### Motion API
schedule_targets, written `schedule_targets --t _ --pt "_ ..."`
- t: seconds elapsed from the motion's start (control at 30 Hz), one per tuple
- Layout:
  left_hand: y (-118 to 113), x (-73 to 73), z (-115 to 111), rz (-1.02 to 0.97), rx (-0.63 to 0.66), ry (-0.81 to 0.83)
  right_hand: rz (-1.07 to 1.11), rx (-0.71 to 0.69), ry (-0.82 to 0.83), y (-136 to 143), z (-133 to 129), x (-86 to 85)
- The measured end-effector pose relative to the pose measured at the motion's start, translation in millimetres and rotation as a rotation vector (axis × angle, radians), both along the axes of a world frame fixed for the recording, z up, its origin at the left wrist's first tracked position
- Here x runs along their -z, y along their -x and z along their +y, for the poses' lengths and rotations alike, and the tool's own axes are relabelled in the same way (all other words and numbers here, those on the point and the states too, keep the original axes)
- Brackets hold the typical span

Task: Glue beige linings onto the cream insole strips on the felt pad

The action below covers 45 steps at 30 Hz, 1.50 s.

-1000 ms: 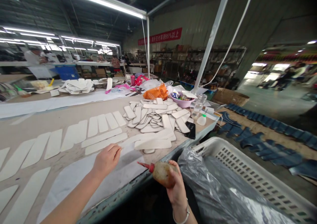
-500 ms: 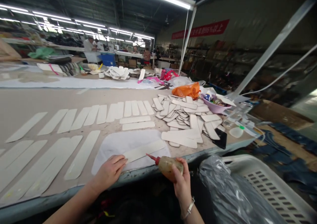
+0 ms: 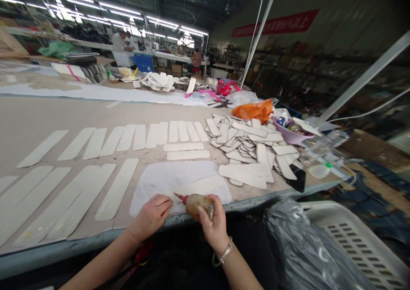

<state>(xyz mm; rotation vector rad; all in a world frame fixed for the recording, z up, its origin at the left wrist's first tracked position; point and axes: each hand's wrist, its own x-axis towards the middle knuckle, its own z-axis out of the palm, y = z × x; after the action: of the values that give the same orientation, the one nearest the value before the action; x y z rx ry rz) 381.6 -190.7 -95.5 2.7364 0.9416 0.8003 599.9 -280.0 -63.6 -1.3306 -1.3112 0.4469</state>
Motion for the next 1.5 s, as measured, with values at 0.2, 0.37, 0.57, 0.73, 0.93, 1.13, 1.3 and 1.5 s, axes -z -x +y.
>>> schedule_targets --t 0.2,0.37,0.57,0.73,0.93,1.13,1.3,1.5 --pt "-1 -2.6 -1 0.026 -0.008 -0.002 -0.028 -0.022 0.010 7 7 3.0" --pt "-1 -3.9 -1 0.012 0.001 -0.053 -0.074 0.098 -0.002 -12 7 7.9" --pt "1 2.2 3 -0.024 0.030 -0.067 -0.202 0.363 -0.020 -59 7 13.6" --pt "1 8.0 6 -0.055 0.035 -0.100 -0.269 0.515 -0.032 -77 7 18.3" --pt "-1 3.7 4 -0.075 0.023 -0.118 -0.132 0.407 -0.040 -61 -3 12.6" --pt "-2 -0.1 3 -0.053 0.025 -0.092 -0.047 0.028 0.019 -18 -16 3.7" --pt "-3 -0.8 3 -0.062 0.034 -0.097 -0.108 0.010 0.048 -14 -13 2.5" --pt "-4 -4.8 2 -0.071 0.032 -0.127 -0.205 0.384 0.019 -63 -8 10.8"
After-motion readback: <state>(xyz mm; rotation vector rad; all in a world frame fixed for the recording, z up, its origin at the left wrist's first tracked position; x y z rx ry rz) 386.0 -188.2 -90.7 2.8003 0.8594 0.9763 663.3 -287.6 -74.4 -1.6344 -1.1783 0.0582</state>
